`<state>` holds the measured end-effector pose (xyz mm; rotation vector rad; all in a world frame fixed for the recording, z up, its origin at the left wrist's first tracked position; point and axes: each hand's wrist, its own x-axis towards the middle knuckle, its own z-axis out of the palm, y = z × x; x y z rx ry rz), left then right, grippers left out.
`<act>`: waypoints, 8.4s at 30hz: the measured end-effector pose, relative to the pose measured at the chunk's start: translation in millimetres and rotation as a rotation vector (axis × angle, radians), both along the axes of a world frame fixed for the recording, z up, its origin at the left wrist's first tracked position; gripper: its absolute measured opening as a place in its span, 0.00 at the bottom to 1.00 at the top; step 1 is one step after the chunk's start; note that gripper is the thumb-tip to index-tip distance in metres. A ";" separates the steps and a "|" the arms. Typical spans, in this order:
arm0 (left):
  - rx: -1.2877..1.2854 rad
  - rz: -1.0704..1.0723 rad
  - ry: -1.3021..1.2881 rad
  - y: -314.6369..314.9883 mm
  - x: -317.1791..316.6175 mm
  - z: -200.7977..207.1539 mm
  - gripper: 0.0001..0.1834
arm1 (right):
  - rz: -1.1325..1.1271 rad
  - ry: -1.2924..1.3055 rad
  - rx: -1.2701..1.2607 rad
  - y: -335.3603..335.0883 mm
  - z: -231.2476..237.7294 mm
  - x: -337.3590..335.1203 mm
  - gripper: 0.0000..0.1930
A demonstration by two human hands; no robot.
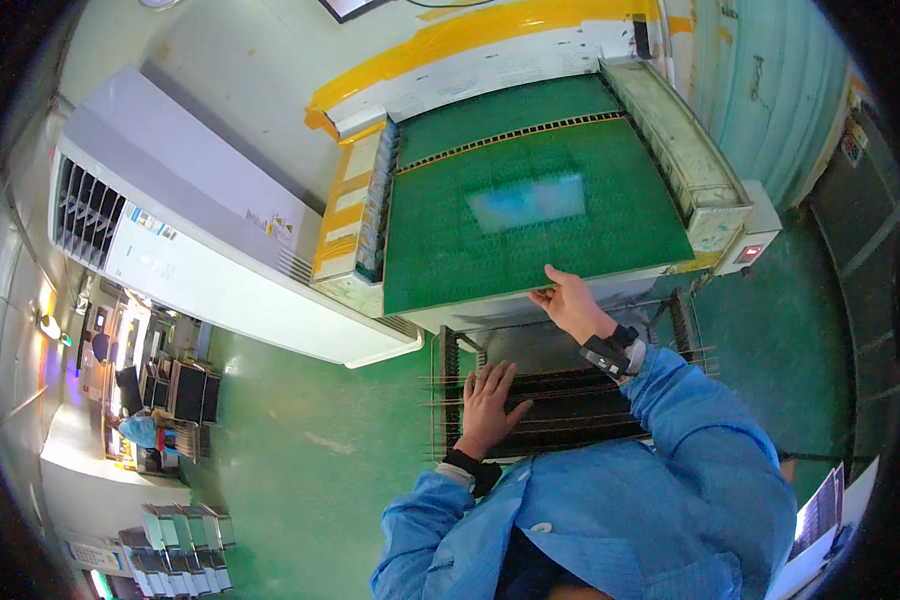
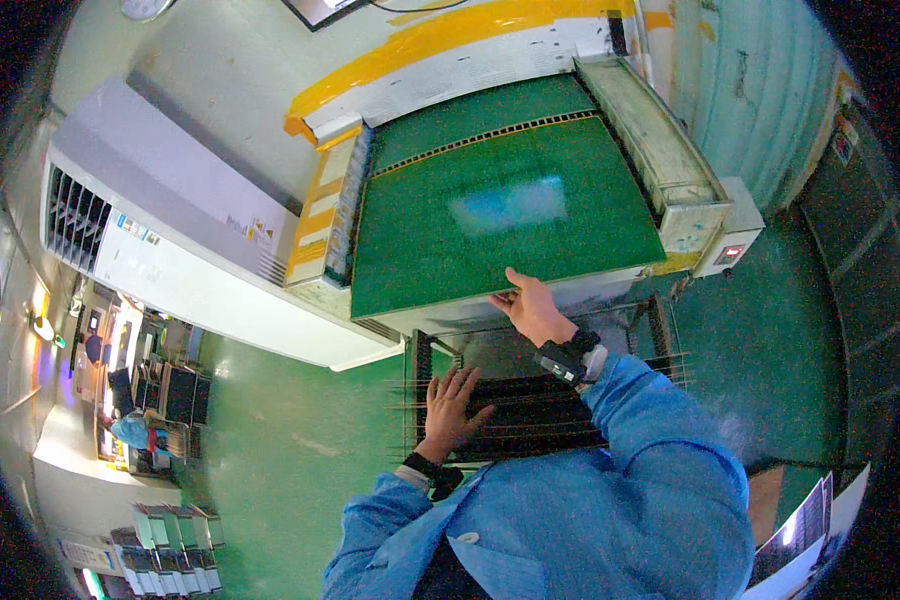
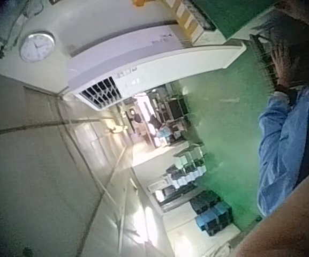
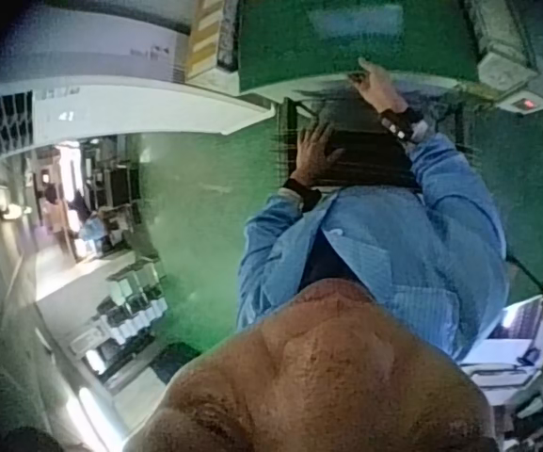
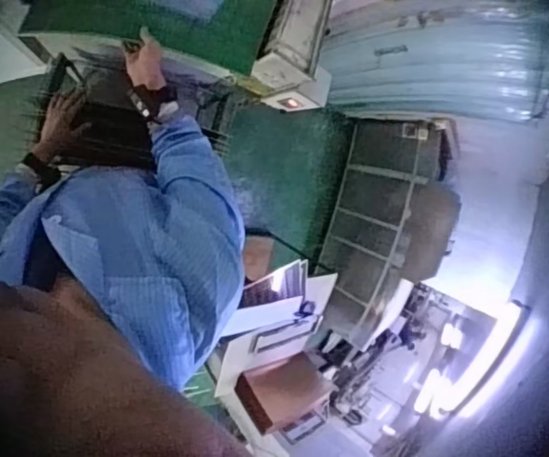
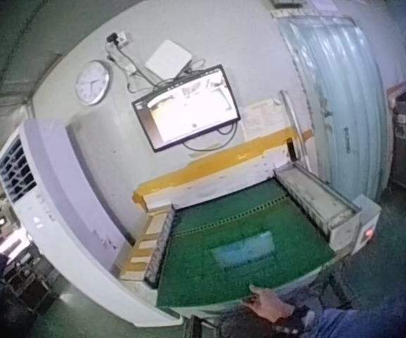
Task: Loading and unloading circuit boards into an industrial processing machine and placing them on a drying rack.
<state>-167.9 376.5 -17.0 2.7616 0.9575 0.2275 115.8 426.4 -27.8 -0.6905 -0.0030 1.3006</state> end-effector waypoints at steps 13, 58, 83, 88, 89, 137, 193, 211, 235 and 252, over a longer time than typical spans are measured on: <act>-0.010 0.009 0.024 -3.3 5.7 7.1 0.44 | 0.052 -0.033 -0.021 5.0 2.3 10.2 0.10; 0.043 0.013 0.130 -2.1 16.2 -3.3 0.41 | -0.829 -0.371 -0.575 -271.3 -155.4 383.7 0.14; 0.026 0.002 0.120 -1.0 20.3 -2.0 0.40 | -0.906 -0.320 -0.502 -265.8 -167.7 381.8 0.12; 0.023 0.003 0.114 -1.0 20.1 -1.8 0.40 | -0.852 -0.348 -0.555 -267.7 -165.0 381.8 0.15; 0.025 0.000 0.113 -0.3 20.7 -2.0 0.40 | -0.849 -0.350 -0.552 -270.2 -167.0 382.9 0.15; 0.070 -0.016 -0.041 -3.0 1.2 -14.9 0.38 | -0.148 -0.420 -0.494 -420.3 -179.8 136.0 0.31; 0.058 0.019 -0.083 -20.0 -34.7 -18.5 0.44 | 0.705 -1.886 -0.149 -138.8 2.8 -10.6 0.36; 0.004 0.016 -0.194 -27.1 -38.1 -13.4 0.52 | 0.355 -2.301 -0.310 -138.7 -27.9 -39.0 0.28; -0.042 -0.024 -0.188 -26.1 -62.2 -14.7 0.52 | 0.437 -2.273 -0.422 -60.4 -48.7 14.1 0.24; -0.009 0.123 -0.268 -12.0 -94.1 -7.2 0.48 | 0.654 -2.404 -0.157 -64.9 -42.6 9.3 0.16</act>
